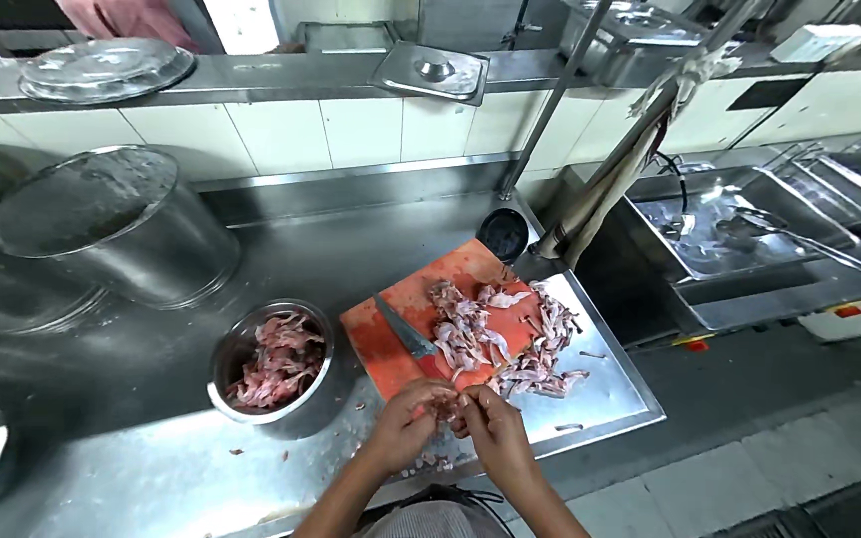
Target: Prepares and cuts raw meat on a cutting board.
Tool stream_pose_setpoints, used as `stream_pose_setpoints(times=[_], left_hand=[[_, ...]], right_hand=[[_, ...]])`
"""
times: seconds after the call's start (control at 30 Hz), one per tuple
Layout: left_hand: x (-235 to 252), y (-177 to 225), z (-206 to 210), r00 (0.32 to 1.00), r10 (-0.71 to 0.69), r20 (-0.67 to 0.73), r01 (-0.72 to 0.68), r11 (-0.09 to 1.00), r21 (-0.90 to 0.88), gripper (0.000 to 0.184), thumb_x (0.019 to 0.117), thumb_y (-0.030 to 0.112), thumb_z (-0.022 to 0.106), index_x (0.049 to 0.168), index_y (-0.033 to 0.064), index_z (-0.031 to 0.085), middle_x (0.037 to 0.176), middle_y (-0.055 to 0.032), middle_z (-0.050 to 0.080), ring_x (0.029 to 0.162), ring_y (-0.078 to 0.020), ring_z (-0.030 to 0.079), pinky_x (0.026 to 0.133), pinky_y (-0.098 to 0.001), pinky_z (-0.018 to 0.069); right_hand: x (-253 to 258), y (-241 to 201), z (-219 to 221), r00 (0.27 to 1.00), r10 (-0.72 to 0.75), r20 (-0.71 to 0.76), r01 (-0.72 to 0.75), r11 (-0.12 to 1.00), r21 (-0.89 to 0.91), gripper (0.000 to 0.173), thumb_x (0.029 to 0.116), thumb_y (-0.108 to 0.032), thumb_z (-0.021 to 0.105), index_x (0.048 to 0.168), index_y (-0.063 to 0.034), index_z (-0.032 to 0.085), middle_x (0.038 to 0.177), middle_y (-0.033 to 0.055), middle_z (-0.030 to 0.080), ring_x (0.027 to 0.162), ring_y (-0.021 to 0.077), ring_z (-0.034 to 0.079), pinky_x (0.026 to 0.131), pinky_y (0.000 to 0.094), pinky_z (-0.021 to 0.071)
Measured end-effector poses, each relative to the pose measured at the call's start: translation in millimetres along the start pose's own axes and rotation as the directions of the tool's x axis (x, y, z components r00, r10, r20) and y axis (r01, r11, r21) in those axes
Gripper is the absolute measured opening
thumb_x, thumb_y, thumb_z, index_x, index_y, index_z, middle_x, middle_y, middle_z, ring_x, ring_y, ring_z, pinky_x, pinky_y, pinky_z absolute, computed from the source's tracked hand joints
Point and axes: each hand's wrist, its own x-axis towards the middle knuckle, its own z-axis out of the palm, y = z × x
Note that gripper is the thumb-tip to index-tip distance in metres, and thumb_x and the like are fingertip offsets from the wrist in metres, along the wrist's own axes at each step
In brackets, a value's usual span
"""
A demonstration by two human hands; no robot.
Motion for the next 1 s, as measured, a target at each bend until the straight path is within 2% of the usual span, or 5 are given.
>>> stream_pose_setpoints(times=[0.2,0.43,0.63,0.77,1.0], left_hand=[[6,-11,11,0.993,-0.044,0.109,-0.01,0.894,0.449,0.036,0.1107,0.033,0.043,0.112,0.0068,0.068,0.106,-0.0093,0.069,0.102,-0.0197,0.068,0.095,-0.0414,0.0556],[4,-15,17,0.986,-0.091,-0.138,0.11,0.985,0.133,0.021,0.1061,0.019,0.054,0.115,0.0067,0.068,0.093,-0.0029,0.072,0.078,-0.0112,0.068,0.076,-0.0311,0.0598],[7,4,20,0.975,-0.22,-0.022,0.195,0.808,0.556,0.029,0.1068,0.021,0.049,0.119,0.0053,0.07,0.109,-0.0124,0.074,0.102,-0.0232,0.072,0.096,-0.0433,0.0576],[12,12,23,0.932,-0.331,-0.145,0.35,0.727,0.59,0.034,0.1063,0.033,0.049,0.125,0.0136,0.069,0.113,-0.0073,0.074,0.104,-0.0211,0.072,0.096,-0.0449,0.0572],[11,26,53,0.832,-0.464,-0.305,0.542,0.556,0.63,0.043,0.1053,0.04,0.04,0.119,0.0108,0.068,0.109,-0.0102,0.073,0.104,-0.0274,0.071,0.089,-0.0507,0.0576]], right_hand=[[6,1,-6,1.0,-0.018,-0.004,0.018,0.998,-0.055,0.017,0.1046,-0.014,0.052,0.102,-0.0072,0.067,0.083,-0.0007,0.071,0.068,0.01,0.072,0.064,0.0293,0.0656],[1,8,-6,0.995,-0.099,0.007,0.095,0.922,-0.376,0.023,0.1026,-0.021,0.05,0.097,-0.0083,0.068,0.086,0.0033,0.067,0.068,0.013,0.066,0.063,0.0325,0.0592],[17,-20,-22,0.89,0.208,0.407,0.149,0.71,-0.688,0.033,0.1083,-0.028,0.043,0.117,-0.0068,0.067,0.112,0.0146,0.071,0.094,0.0328,0.073,0.078,0.0524,0.06],[20,-29,-33,0.906,0.173,0.386,0.182,0.665,-0.725,0.031,0.1057,-0.026,0.045,0.105,-0.0053,0.068,0.098,0.0152,0.072,0.088,0.0337,0.073,0.073,0.0524,0.059],[5,-15,-24,0.965,0.233,0.123,-0.141,0.85,-0.507,0.036,0.1027,-0.028,0.043,0.087,-0.0047,0.066,0.071,0.0104,0.064,0.071,0.0273,0.068,0.067,0.0475,0.0546]])
